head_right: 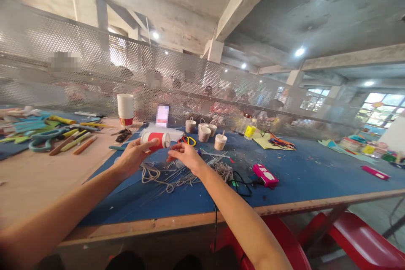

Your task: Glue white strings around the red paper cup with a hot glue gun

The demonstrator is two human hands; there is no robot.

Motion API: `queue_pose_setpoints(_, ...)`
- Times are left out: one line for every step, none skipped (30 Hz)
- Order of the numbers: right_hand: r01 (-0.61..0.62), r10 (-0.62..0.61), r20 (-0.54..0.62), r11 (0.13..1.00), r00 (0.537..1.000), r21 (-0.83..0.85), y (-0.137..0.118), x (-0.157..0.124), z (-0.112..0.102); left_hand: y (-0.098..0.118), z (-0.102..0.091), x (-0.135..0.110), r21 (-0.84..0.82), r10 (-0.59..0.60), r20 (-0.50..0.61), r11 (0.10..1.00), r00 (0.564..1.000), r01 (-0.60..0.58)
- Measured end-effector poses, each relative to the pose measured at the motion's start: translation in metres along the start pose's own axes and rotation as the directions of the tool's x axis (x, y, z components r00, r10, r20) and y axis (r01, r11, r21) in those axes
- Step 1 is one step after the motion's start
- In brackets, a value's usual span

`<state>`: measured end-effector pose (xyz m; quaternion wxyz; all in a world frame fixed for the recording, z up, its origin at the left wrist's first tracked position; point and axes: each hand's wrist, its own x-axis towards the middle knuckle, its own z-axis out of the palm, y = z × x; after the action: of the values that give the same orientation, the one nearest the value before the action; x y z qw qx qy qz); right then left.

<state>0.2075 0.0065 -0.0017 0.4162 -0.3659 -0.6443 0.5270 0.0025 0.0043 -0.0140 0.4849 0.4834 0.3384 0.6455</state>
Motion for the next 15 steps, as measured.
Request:
queue_pose_setpoints(0.031, -0.032, -0.019, 0.999, 0.999, -0.022, 0.000, 0.000, 0.000, 0.000, 0.001, -0.001, 0.006, -0.004, 0.008, 1.000, 1.000, 0.004)
queue_pose_setpoints(0.067, -0.069, -0.037, 0.996, 0.997, -0.053, -0.001, 0.001, 0.000, 0.001, 0.002, -0.002, 0.012, -0.008, 0.019, 1.000, 1.000, 0.008)
queue_pose_setpoints(0.104, -0.110, -0.054, 0.990, 0.993, -0.091, -0.002, 0.002, 0.000, 0.001, 0.003, -0.003, 0.016, -0.011, 0.030, 1.000, 0.999, 0.010)
queue_pose_setpoints(0.141, -0.151, -0.069, 0.981, 0.986, -0.130, -0.004, 0.002, 0.000, 0.001, 0.004, -0.004, 0.019, -0.012, 0.039, 1.000, 0.999, 0.012)
queue_pose_setpoints(0.174, -0.189, -0.079, 0.970, 0.979, -0.169, -0.006, 0.003, -0.001, 0.001, 0.005, -0.005, 0.021, -0.015, 0.047, 1.000, 0.999, 0.014)
queue_pose_setpoints(0.202, -0.224, -0.089, 0.958, 0.971, -0.205, -0.009, 0.002, -0.001, 0.002, 0.005, -0.005, 0.022, -0.020, 0.052, 1.000, 0.998, 0.019)
queue_pose_setpoints(0.225, -0.254, -0.097, 0.945, 0.962, -0.237, -0.011, 0.002, -0.002, 0.002, 0.006, -0.006, 0.024, -0.028, 0.056, 0.999, 0.998, 0.026)
queue_pose_setpoints(0.243, -0.278, -0.101, 0.933, 0.955, -0.267, -0.014, 0.002, -0.002, 0.002, 0.006, -0.007, 0.027, -0.035, 0.058, 0.999, 0.998, 0.034)
queue_pose_setpoints(0.256, -0.298, -0.106, 0.921, 0.949, -0.295, -0.017, 0.001, -0.003, 0.002, 0.006, -0.008, 0.028, -0.043, 0.063, 0.999, 0.997, 0.041)
queue_pose_setpoints(0.265, -0.315, -0.112, 0.909, 0.943, -0.321, -0.019, 0.000, -0.003, 0.001, 0.006, -0.008, 0.029, -0.051, 0.070, 0.998, 0.996, 0.049)
queue_pose_setpoints(0.272, -0.329, -0.118, 0.898, 0.937, -0.345, -0.020, 0.000, -0.003, 0.001, 0.006, -0.008, 0.027, -0.056, 0.079, 0.998, 0.995, 0.054)
queue_pose_setpoints(0.277, -0.341, -0.125, 0.889, 0.932, -0.364, -0.021, 0.000, -0.003, 0.001, 0.006, -0.009, 0.025, -0.060, 0.090, 0.998, 0.994, 0.058)
queue_pose_setpoints(0.280, -0.350, -0.130, 0.883, 0.928, -0.377, -0.022, 0.000, -0.003, 0.001, 0.006, -0.009, 0.024, -0.063, 0.102, 0.998, 0.993, 0.061)
queue_pose_setpoints(0.283, -0.357, -0.135, 0.878, 0.924, -0.386, -0.022, 0.001, -0.002, 0.001, 0.006, -0.009, 0.025, -0.067, 0.112, 0.998, 0.991, 0.064)
queue_pose_setpoints(0.286, -0.362, -0.136, 0.875, 0.922, -0.392, -0.022, 0.001, -0.002, 0.001, 0.006, -0.009, 0.028, -0.071, 0.125, 0.997, 0.990, 0.068)
